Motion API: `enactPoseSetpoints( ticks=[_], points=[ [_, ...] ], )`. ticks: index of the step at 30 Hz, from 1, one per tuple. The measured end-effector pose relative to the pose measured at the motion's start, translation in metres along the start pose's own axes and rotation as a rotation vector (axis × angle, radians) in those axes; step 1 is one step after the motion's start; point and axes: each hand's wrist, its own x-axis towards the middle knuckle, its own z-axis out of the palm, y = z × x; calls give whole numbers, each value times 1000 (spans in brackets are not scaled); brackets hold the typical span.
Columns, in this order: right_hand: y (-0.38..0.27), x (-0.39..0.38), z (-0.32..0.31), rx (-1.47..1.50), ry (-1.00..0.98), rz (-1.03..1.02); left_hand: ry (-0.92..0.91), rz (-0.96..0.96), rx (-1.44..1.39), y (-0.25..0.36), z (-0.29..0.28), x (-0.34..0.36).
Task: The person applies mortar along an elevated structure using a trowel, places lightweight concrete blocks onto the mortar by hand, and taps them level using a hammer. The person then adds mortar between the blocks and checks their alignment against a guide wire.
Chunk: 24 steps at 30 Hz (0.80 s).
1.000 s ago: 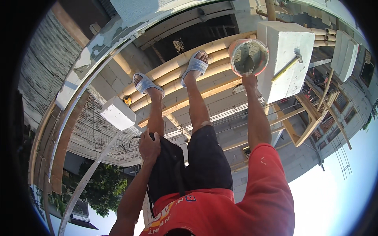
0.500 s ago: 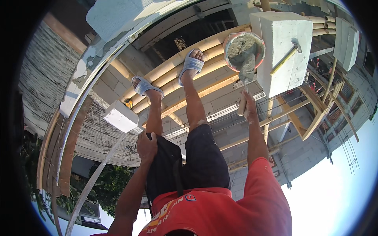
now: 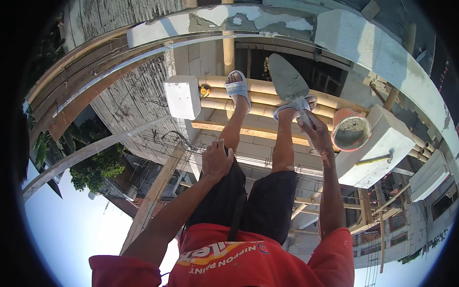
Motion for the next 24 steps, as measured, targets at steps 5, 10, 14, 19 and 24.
enactPoseSetpoints(
  ticks=[5,10,14,19,24],
  points=[
    [-132,126,98,-345,3,-342,29,-28,-108,-9,7,-4],
    [-202,213,194,-755,115,-988,84,-52,-194,-12,17,-7],
    [-241,223,249,-1252,173,-943,47,-95,-275,-19,11,-9],
    [-243,224,257,-1377,240,-1000,73,-99,-314,-22,16,-8],
    [-244,209,250,-1432,197,-830,74,-86,-330,-28,14,-7]
  ],
)
